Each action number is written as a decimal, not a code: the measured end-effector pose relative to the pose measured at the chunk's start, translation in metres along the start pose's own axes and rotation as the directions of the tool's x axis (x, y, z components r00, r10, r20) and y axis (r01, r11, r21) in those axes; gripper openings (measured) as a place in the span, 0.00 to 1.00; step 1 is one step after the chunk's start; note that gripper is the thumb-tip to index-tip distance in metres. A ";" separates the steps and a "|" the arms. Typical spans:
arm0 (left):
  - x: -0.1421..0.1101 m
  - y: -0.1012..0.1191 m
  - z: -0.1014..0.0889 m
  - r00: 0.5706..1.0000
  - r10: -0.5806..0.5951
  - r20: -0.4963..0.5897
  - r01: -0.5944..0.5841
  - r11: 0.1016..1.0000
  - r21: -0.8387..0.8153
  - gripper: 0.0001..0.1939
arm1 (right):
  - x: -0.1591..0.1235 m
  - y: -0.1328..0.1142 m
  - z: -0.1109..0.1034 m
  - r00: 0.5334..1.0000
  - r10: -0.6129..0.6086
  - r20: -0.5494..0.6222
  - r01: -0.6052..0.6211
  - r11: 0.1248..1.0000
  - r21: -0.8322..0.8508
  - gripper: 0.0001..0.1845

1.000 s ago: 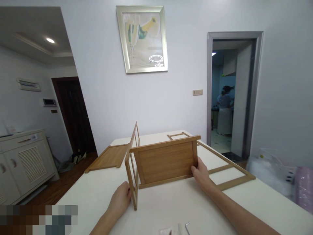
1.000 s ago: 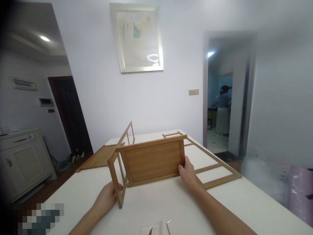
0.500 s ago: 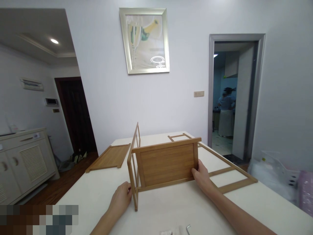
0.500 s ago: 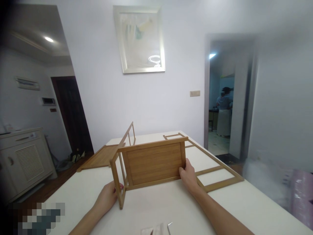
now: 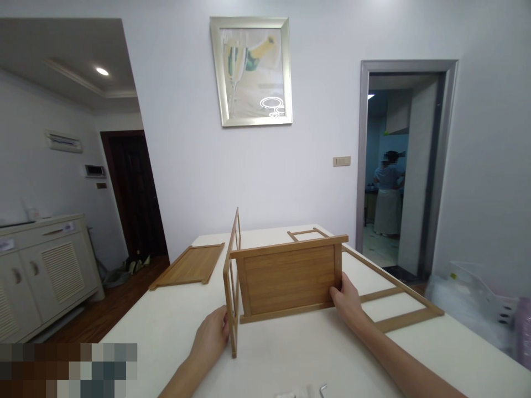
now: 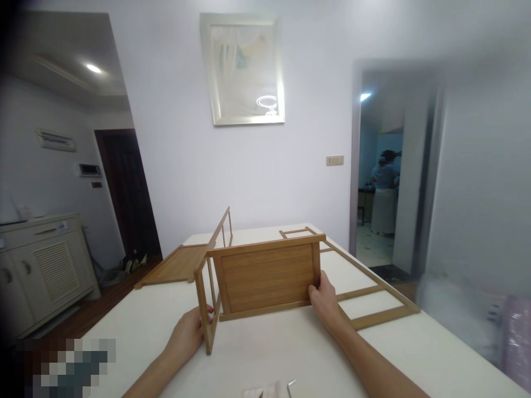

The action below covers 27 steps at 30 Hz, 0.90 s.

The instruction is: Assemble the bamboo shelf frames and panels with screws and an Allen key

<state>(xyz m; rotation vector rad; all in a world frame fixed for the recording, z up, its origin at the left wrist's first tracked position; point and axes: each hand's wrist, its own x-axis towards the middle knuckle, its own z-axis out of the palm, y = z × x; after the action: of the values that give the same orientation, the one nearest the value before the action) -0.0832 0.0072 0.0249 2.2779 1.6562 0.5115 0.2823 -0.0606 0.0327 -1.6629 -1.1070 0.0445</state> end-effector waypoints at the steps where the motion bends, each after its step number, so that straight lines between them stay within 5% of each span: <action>1: 0.001 -0.002 0.002 1.000 0.026 -0.011 -0.027 0.999 -0.034 0.10 | 0.000 0.000 0.000 1.000 -0.001 0.001 0.001 1.000 -0.001 0.16; 9: 0.006 -0.012 0.015 0.996 0.066 -0.053 -0.076 0.977 -0.201 0.13 | 0.000 -0.002 0.000 1.000 0.005 0.001 -0.005 1.000 -0.017 0.18; 27: 0.003 -0.008 0.012 0.994 0.084 -0.076 -0.097 0.977 -0.189 0.09 | 0.001 -0.005 -0.002 0.999 0.036 -0.009 -0.036 0.997 -0.061 0.20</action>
<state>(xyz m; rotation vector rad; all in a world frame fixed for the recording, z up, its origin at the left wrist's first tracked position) -0.0840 0.0120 0.0107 2.2236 1.4670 0.7429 0.2812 -0.0614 0.0382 -1.7363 -1.0822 0.0277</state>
